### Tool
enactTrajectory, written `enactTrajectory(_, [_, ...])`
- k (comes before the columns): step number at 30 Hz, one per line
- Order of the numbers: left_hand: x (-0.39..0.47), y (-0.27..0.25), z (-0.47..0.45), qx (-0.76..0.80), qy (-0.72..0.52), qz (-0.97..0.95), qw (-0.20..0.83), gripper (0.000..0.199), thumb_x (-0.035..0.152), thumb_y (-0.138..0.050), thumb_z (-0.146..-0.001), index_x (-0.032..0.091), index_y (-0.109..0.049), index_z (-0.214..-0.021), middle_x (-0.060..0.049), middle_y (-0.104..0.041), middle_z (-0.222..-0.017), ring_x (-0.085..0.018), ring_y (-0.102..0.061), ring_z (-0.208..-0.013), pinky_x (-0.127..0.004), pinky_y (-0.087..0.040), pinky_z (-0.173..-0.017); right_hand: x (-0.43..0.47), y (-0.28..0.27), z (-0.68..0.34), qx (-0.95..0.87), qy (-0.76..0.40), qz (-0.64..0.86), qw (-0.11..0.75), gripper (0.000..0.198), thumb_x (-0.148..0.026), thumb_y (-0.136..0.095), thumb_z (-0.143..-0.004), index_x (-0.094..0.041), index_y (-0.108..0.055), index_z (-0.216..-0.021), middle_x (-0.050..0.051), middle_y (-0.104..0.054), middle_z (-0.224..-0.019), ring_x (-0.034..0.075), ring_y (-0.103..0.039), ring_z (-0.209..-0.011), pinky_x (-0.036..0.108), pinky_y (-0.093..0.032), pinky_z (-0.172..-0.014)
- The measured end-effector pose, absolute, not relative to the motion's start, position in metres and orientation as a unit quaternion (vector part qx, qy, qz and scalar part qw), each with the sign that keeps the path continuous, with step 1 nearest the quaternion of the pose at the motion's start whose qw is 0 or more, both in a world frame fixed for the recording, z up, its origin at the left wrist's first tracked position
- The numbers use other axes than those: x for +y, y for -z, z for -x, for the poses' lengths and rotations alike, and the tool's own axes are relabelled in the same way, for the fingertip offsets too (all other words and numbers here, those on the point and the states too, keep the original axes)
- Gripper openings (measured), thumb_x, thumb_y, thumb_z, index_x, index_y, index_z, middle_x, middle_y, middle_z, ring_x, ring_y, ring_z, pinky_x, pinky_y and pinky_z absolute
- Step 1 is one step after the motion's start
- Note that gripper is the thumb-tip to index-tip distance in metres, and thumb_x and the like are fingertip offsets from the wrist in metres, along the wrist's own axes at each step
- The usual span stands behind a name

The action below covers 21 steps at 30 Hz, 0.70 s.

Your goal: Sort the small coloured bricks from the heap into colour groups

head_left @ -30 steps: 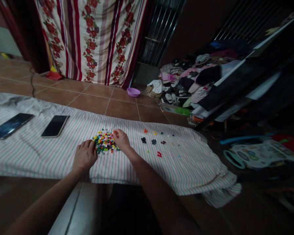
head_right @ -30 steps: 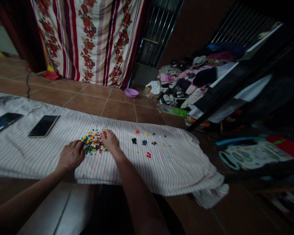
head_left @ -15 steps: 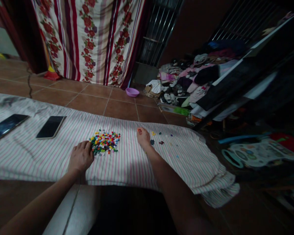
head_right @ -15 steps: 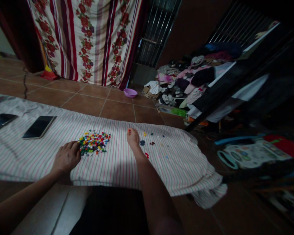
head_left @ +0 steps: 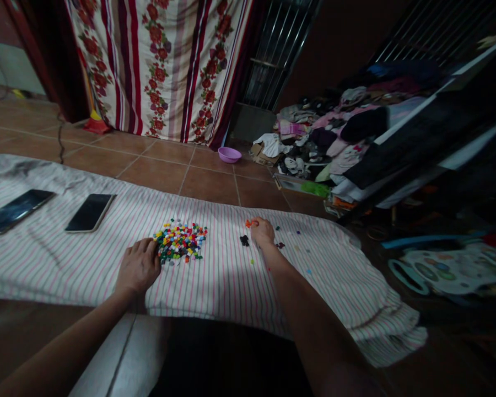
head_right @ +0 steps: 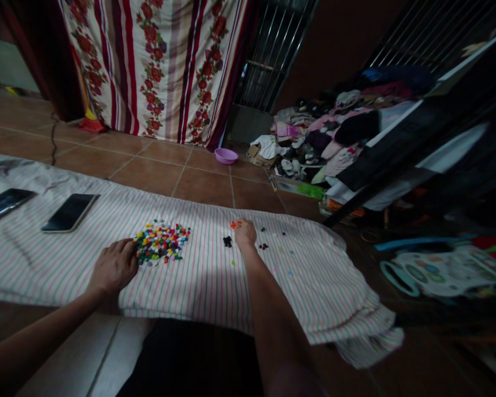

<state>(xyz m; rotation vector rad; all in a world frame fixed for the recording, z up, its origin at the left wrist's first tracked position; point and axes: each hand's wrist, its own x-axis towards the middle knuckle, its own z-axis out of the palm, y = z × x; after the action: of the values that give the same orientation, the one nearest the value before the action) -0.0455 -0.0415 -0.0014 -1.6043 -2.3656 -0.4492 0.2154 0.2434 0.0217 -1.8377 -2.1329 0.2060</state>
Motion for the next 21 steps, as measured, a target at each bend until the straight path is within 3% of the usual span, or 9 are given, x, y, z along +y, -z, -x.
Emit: enactTrajectory(21, [-0.041, -0.002, 0.043, -0.819, 0.155, 0.543, 0.099, 0.03, 0.023, -0.042, -0.087, 0.014, -0.06, -0.11, -0.014, -0.064, -0.118, -0.029, -0.057, -0.108, -0.043, -0.044, -0.088, 0.256, -0.024, -0.21, -0.768, -0.067, 0.627, 0.118, 0.035, -0.014, -0.044, -0.09, -0.02, -0.074, -0.107, 0.008, -0.074, -0.1, 0.019, -0.068, -0.093, 0.025, -0.046, -0.078])
